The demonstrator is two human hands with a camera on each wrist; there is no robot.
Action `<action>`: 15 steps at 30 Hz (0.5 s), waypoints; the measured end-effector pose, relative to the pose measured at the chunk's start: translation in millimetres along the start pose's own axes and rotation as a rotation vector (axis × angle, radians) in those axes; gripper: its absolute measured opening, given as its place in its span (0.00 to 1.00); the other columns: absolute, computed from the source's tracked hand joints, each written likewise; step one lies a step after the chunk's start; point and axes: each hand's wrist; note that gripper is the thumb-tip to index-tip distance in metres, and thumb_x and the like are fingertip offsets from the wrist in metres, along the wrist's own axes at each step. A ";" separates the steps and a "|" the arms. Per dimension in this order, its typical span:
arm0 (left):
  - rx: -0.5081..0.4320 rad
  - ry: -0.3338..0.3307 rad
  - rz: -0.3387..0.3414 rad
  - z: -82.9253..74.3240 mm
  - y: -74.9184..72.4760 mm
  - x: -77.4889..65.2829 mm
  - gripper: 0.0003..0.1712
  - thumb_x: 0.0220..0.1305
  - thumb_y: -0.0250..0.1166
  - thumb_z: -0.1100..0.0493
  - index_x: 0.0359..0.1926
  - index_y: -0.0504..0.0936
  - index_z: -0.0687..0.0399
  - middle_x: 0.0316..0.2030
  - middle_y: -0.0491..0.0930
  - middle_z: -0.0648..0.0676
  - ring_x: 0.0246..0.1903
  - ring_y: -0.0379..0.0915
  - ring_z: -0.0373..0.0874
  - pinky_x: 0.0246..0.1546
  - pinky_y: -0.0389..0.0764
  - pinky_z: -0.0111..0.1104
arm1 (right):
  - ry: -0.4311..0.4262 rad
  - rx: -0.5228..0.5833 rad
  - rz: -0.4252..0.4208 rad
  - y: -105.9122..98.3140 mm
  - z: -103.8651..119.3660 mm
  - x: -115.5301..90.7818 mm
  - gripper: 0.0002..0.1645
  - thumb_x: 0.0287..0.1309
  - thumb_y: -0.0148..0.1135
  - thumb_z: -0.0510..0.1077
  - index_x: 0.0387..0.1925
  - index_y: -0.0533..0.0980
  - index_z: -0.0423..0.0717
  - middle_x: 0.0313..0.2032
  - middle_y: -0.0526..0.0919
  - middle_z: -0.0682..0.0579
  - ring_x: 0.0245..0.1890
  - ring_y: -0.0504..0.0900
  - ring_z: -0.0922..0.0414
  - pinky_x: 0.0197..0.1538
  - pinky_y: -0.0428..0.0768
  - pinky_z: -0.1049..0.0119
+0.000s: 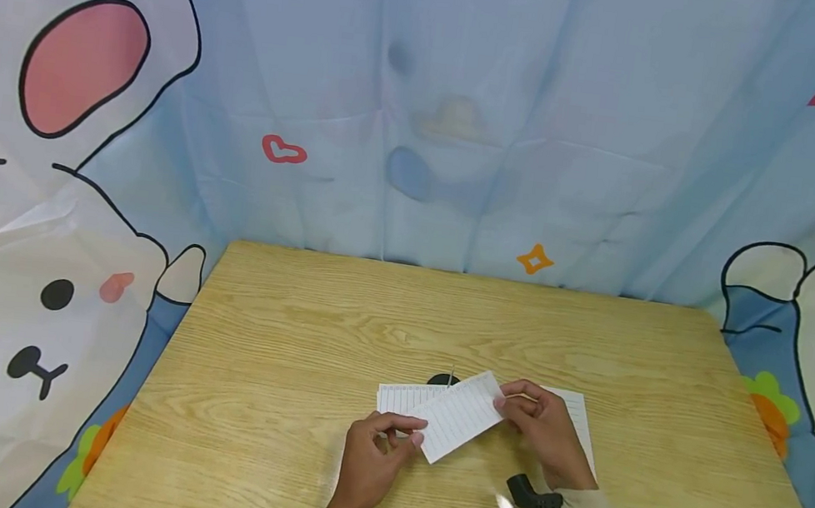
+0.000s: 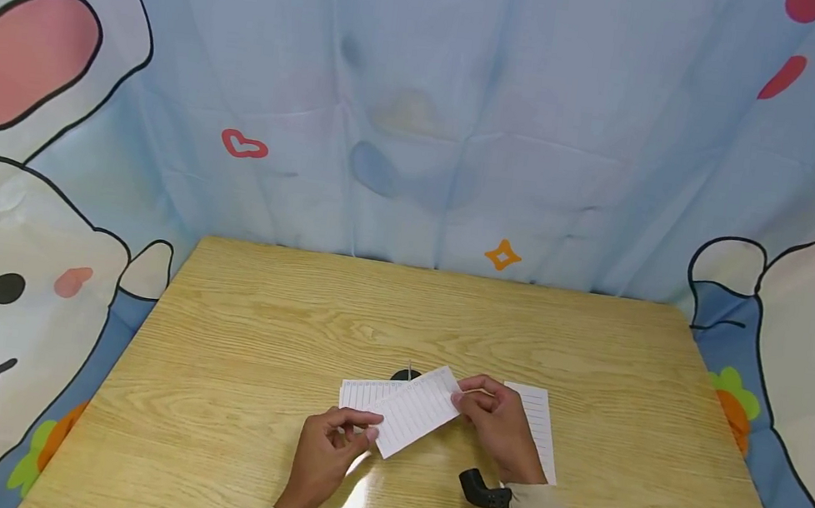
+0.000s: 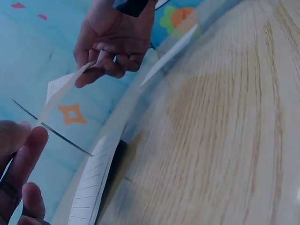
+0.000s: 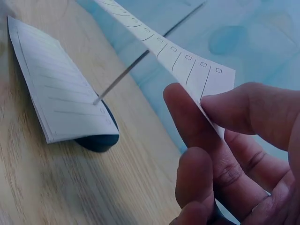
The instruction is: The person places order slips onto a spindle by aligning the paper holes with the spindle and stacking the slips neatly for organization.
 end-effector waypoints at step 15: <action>-0.014 0.044 0.005 -9.1 -14.0 6.2 0.06 0.66 0.75 0.61 0.40 0.93 0.43 0.38 0.91 0.47 0.30 0.70 0.33 0.24 0.66 0.22 | -0.225 -0.063 -0.070 16.5 14.9 -8.9 0.15 0.66 0.73 0.39 0.48 0.80 0.35 0.37 0.89 0.46 0.35 0.85 0.61 0.41 0.84 0.68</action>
Point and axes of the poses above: each hand's wrist, its own x-axis towards the middle knuckle, its own y-axis out of the palm, z = x × y
